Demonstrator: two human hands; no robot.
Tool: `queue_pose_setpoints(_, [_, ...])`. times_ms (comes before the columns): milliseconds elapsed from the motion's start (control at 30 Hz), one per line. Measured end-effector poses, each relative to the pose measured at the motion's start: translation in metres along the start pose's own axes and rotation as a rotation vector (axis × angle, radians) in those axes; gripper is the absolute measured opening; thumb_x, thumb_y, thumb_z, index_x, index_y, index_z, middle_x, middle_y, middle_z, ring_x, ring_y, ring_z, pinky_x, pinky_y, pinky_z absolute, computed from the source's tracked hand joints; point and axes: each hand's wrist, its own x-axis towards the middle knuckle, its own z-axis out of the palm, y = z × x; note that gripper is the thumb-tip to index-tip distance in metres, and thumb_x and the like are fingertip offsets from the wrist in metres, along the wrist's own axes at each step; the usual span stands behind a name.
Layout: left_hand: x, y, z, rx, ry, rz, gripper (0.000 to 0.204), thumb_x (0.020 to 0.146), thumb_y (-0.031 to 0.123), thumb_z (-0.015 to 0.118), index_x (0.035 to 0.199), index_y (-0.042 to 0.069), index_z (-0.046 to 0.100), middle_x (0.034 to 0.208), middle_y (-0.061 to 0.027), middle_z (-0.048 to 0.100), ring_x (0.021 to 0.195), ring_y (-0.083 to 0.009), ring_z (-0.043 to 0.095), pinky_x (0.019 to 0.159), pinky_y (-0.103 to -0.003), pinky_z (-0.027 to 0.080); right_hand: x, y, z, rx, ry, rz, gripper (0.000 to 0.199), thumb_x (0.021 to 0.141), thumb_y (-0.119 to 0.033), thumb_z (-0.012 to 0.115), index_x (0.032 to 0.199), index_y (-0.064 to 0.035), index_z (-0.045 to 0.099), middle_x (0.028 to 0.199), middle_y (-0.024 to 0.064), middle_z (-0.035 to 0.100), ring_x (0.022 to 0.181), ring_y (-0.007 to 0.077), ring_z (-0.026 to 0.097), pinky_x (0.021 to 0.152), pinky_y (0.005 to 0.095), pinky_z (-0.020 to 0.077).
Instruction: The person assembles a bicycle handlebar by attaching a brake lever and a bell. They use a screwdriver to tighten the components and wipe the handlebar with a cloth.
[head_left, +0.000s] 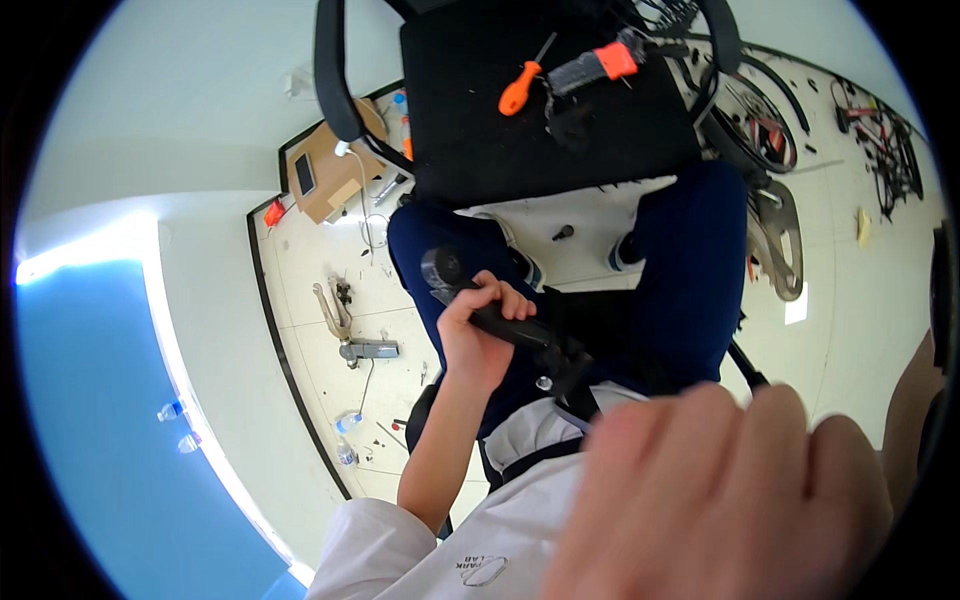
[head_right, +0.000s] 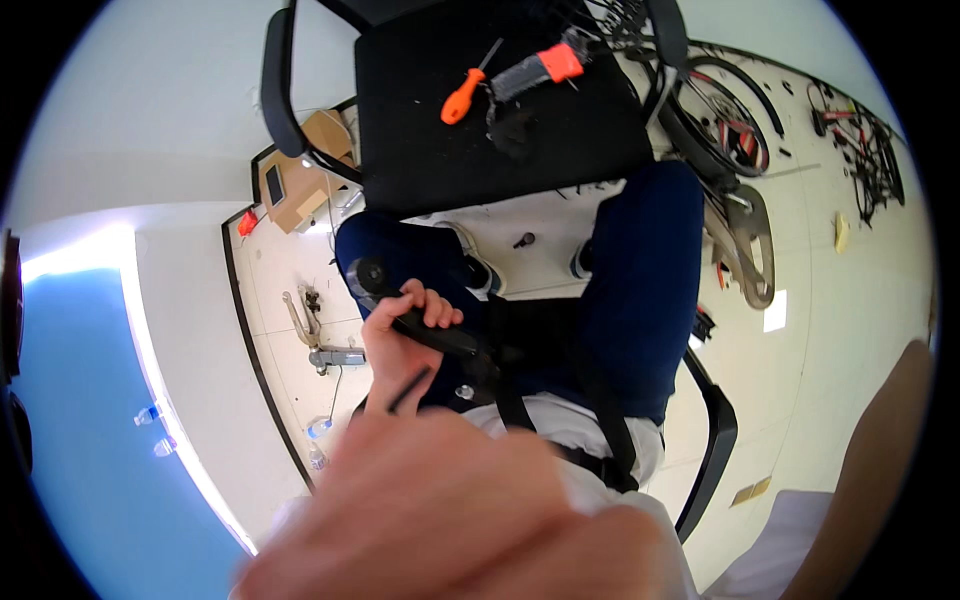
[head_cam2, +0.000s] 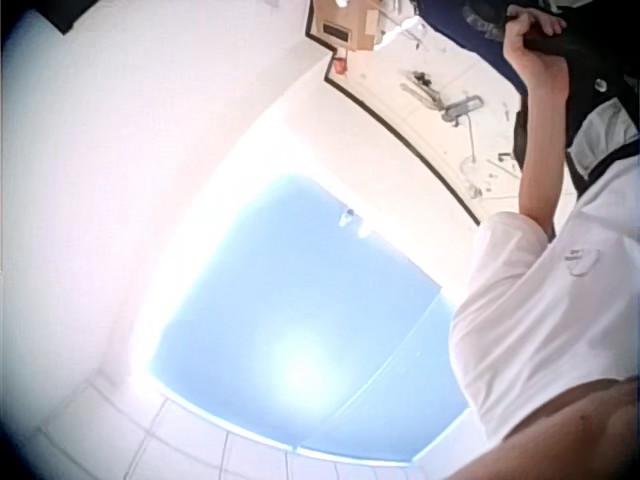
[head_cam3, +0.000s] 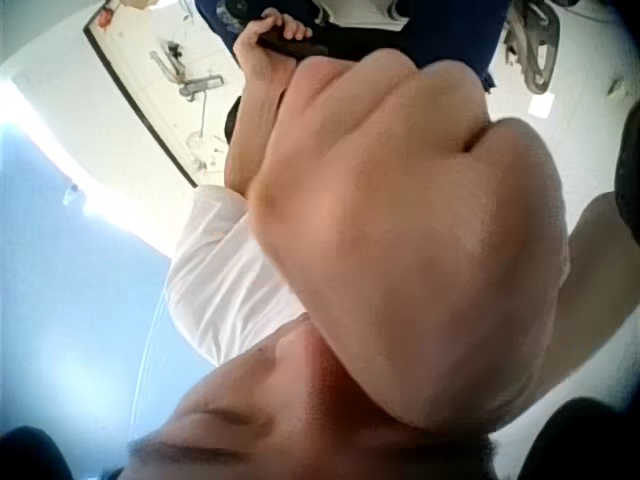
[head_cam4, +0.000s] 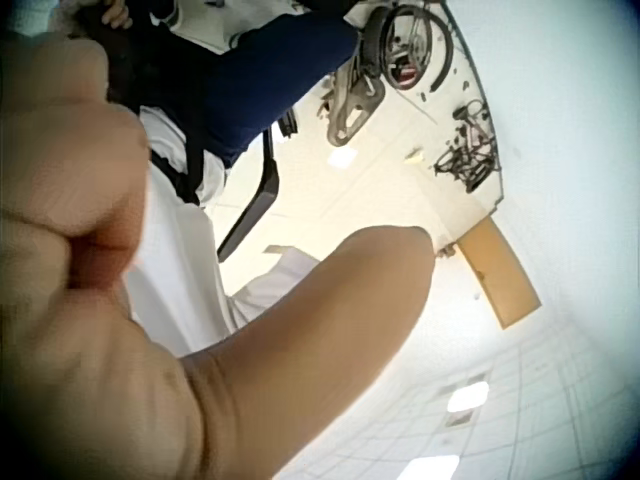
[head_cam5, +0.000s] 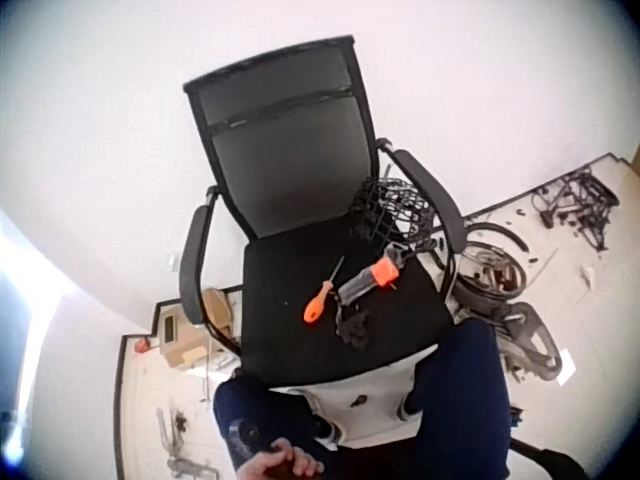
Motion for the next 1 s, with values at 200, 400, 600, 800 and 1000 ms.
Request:
queue_pose_setpoints(200, [-0.004, -0.007, 0.001, -0.041, 0.126, 0.026, 0.015, 0.077, 0.019, 0.054, 0.075, 0.010, 0.043, 0.064, -0.0075, 0.044, 0.070, -0.0225, 0.045, 0.080, -0.038, 0.038, 0.008, 0.033, 0.054, 0.151, -0.230, -0.132, 0.016, 0.067, -0.006, 0.065, 0.063, -0.0040, 0.050, 0.049, 0.0053, 0.044, 0.043, 0.0189, 0.053, 0.037, 0.0333, 0.0353])
queue_pose_setpoints(400, [0.011, -0.014, -0.003, -0.041, 0.055, -0.004, 0.017, 0.078, 0.019, 0.057, 0.078, 0.009, 0.043, 0.065, -0.0087, 0.048, 0.070, -0.0215, 0.050, 0.081, -0.038, 0.040, 0.042, 0.064, 0.181, 0.957, -0.296, 0.062, 0.041, 0.075, -0.036, 0.080, 0.091, -0.0021, 0.063, 0.052, 0.0061, 0.054, 0.045, 0.0207, 0.054, 0.046, 0.0300, 0.0408])
queue_pose_setpoints(600, [0.039, -0.021, 0.010, -0.150, 0.070, -0.013, 0.020, 0.074, 0.015, 0.063, 0.077, 0.006, 0.046, 0.070, -0.0093, 0.049, 0.074, -0.0215, 0.051, 0.082, -0.036, 0.040, 0.104, 0.029, 0.234, 1.416, -0.496, 0.069, 0.054, 0.066, -0.039, 0.088, 0.101, -0.0041, 0.065, 0.052, 0.0010, 0.045, 0.047, 0.0102, 0.039, 0.047, 0.0250, 0.0356])
queue_pose_setpoints(800, [0.091, -0.012, 0.000, -0.274, 0.224, -0.038, 0.014, 0.077, 0.006, 0.061, 0.080, 0.004, 0.048, 0.073, -0.0091, 0.051, 0.075, -0.0195, 0.052, 0.077, -0.032, 0.041, 0.166, 0.034, 0.287, 1.343, -0.681, 0.041, 0.050, 0.070, -0.041, 0.083, 0.094, 0.0002, 0.067, 0.057, 0.0058, 0.057, 0.050, 0.0153, 0.055, 0.050, 0.0273, 0.0418])
queue_pose_setpoints(1000, [0.108, 0.012, -0.016, -0.236, 0.393, -0.232, 0.016, 0.092, 0.018, 0.062, 0.096, 0.003, 0.057, 0.088, -0.0068, 0.060, 0.091, -0.0149, 0.057, 0.086, -0.029, 0.043, 0.226, 0.039, 0.261, 1.189, -0.978, 0.086, 0.044, 0.068, -0.039, 0.085, 0.080, -0.0001, 0.066, 0.051, -0.0013, 0.043, 0.047, 0.0108, 0.041, 0.047, 0.0270, 0.0315])
